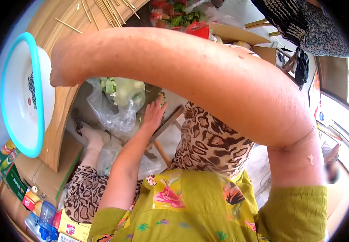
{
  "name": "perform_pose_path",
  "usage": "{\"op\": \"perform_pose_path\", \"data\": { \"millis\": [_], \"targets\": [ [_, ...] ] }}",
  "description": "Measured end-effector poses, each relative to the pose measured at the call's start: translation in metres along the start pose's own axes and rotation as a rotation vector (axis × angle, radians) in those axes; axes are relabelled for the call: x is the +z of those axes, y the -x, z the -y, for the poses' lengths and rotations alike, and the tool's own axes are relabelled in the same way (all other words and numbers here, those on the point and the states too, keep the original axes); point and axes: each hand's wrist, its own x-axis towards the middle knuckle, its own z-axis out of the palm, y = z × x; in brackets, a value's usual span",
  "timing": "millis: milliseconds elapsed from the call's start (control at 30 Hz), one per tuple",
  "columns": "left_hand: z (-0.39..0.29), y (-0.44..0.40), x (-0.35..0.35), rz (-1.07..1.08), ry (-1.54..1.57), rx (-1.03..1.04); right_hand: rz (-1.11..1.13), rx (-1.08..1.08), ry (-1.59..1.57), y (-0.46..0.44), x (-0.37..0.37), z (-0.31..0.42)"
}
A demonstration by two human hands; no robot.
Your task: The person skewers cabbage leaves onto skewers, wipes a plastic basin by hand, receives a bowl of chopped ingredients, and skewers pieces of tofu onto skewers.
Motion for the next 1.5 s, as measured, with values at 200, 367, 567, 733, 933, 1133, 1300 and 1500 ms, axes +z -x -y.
{"op": "perform_pose_path", "data": {
  "millis": [200,367,567,733,933,1133,1300,1500],
  "targets": [
    [0.014,-0.034,0.058,-0.117,-0.079,0.052,-0.059,-0.114,0.057,0.009,-0.003,-0.003],
    [0.011,-0.038,0.075,-0.443,0.471,-0.349,0.054,-0.078,0.029,0.011,-0.002,-0.003],
    [0.005,-0.026,0.039,-0.235,0.35,-0.3,0.101,-0.036,0.011,0.015,-0.003,-0.004],
    [0.002,-0.025,0.043,-0.154,0.356,-0.233,0.121,-0.058,0.042,0.014,0.0,-0.006],
    [0.004,-0.008,0.04,-0.181,0.51,-0.183,-0.009,-0.156,0.023,0.008,0.006,-0.014],
    [-0.034,0.035,-0.076,-0.025,0.409,-0.096,-0.024,-0.24,0.075,0.005,0.008,-0.022],
    [-0.026,0.078,-0.179,-0.372,0.47,-0.067,0.076,-0.153,0.076,-0.002,0.006,-0.026],
    [0.014,0.069,-0.209,-0.776,0.321,-0.243,0.112,-0.098,0.044,-0.003,0.006,-0.032]
  ]
}}
